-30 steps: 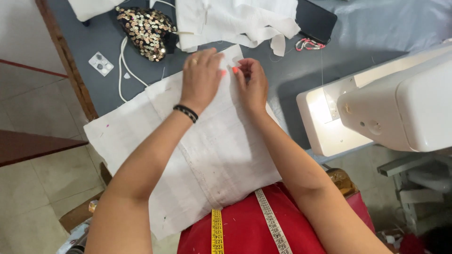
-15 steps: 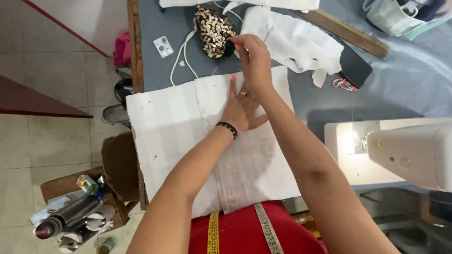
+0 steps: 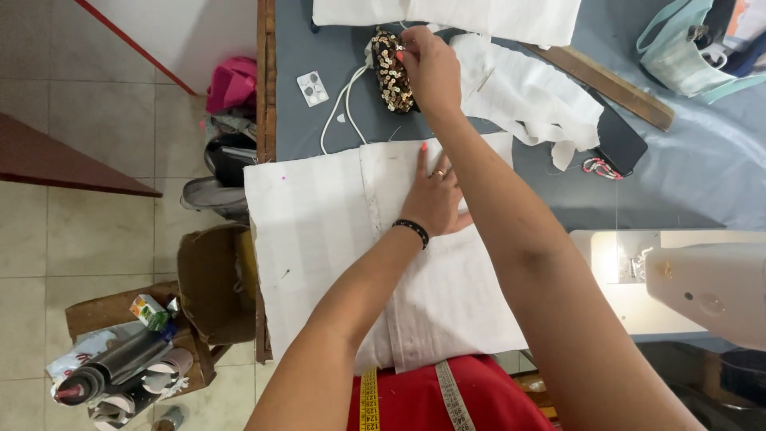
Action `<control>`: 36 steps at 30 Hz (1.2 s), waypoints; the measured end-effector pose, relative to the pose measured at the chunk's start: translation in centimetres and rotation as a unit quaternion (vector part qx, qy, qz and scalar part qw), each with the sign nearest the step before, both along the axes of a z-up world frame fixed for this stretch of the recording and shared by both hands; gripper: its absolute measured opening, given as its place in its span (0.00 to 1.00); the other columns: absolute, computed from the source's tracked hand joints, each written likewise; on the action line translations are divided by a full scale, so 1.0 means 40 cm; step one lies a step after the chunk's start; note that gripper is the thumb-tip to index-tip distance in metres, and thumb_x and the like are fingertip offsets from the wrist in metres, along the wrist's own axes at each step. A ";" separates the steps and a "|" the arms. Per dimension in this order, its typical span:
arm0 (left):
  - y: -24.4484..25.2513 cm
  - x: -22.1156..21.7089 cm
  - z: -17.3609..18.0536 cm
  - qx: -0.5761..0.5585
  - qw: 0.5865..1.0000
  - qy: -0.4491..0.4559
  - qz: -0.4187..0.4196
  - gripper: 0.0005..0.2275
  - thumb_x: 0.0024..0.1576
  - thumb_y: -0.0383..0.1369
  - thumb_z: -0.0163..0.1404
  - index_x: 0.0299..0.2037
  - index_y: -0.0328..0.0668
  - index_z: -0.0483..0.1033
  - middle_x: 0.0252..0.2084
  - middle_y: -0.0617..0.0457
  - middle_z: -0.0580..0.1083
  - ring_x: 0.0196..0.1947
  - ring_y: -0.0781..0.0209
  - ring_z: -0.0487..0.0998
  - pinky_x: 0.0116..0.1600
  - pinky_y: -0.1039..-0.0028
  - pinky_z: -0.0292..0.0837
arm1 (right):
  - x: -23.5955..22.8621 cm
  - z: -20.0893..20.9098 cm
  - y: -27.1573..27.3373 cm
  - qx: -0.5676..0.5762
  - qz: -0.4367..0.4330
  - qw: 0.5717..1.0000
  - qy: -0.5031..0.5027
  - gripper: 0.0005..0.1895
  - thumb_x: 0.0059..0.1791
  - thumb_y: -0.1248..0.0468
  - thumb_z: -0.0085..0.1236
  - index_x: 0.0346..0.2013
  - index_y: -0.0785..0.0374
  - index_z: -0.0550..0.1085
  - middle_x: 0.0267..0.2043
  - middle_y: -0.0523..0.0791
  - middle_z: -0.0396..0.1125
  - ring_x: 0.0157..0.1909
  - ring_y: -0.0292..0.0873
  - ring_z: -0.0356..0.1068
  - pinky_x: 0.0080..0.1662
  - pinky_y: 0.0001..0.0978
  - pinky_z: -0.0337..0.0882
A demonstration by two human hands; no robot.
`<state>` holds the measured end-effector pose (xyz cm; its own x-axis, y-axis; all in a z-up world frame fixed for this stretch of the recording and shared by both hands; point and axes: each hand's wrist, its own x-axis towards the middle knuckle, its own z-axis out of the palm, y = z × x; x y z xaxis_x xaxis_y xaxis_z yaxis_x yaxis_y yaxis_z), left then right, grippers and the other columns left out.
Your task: Aligning fabric pieces and securing them with pins on a sewing table in preparation for sewing.
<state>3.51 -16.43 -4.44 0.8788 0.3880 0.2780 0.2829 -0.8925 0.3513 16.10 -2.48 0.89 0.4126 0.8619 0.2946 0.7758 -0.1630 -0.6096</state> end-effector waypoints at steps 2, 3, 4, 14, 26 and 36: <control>-0.002 0.002 -0.011 0.001 1.000 -0.006 0.005 0.28 0.55 0.56 0.49 0.57 0.43 0.78 0.63 0.46 0.71 0.72 0.32 0.59 0.74 0.29 0.37 | -0.008 0.004 -0.002 -0.002 -0.019 1.000 0.014 0.07 0.49 0.68 0.55 0.41 0.56 0.77 0.35 0.42 0.76 0.38 0.46 0.73 0.38 0.42 0.71; -0.004 0.003 -0.017 0.002 1.000 -0.013 0.010 0.30 0.53 0.55 0.51 0.59 0.40 0.76 0.61 0.46 0.73 0.71 0.33 0.60 0.74 0.29 0.36 | -0.011 0.006 -0.004 -0.004 -0.038 0.999 0.027 0.06 0.49 0.65 0.54 0.35 0.54 0.78 0.30 0.40 0.76 0.35 0.44 0.71 0.36 0.41 0.69; -0.006 0.004 -0.027 0.001 1.000 -0.011 0.009 0.30 0.53 0.55 0.51 0.59 0.40 0.76 0.61 0.46 0.73 0.71 0.33 0.60 0.74 0.29 0.36 | -0.016 0.004 -0.004 -0.005 -0.039 0.999 0.029 0.06 0.49 0.65 0.54 0.35 0.54 0.78 0.30 0.40 0.76 0.35 0.44 0.71 0.36 0.41 0.69; 0.000 0.006 -0.031 -0.010 1.000 0.006 0.008 0.32 0.52 0.52 0.51 0.62 0.37 0.72 0.63 0.38 0.71 0.71 0.35 0.61 0.75 0.31 0.33 | -0.009 -0.004 -0.019 0.015 -0.045 0.996 0.070 0.05 0.56 0.58 0.46 0.40 0.55 0.68 0.24 0.40 0.72 0.25 0.44 0.67 0.31 0.40 0.64; -0.014 0.011 0.050 -0.034 0.987 0.155 -0.033 0.37 0.62 0.65 0.37 0.75 0.53 0.58 0.78 0.45 0.45 0.76 0.34 0.39 0.70 0.27 0.26 | -0.134 0.227 -0.872 0.050 -0.055 0.915 0.395 0.12 0.58 0.54 0.49 0.44 0.59 0.64 0.43 0.48 0.71 0.44 0.39 0.74 0.42 0.29 0.78; -0.391 -0.063 0.119 -0.088 0.965 0.241 -0.055 0.33 0.68 0.58 0.27 0.79 0.55 0.37 0.81 0.45 0.37 0.79 0.42 0.31 0.75 0.39 0.20 | -0.153 0.111 -1.505 -0.027 -0.255 0.886 0.386 0.08 0.58 0.59 0.54 0.44 0.62 0.71 0.37 0.45 0.73 0.36 0.35 0.70 0.43 0.24 0.73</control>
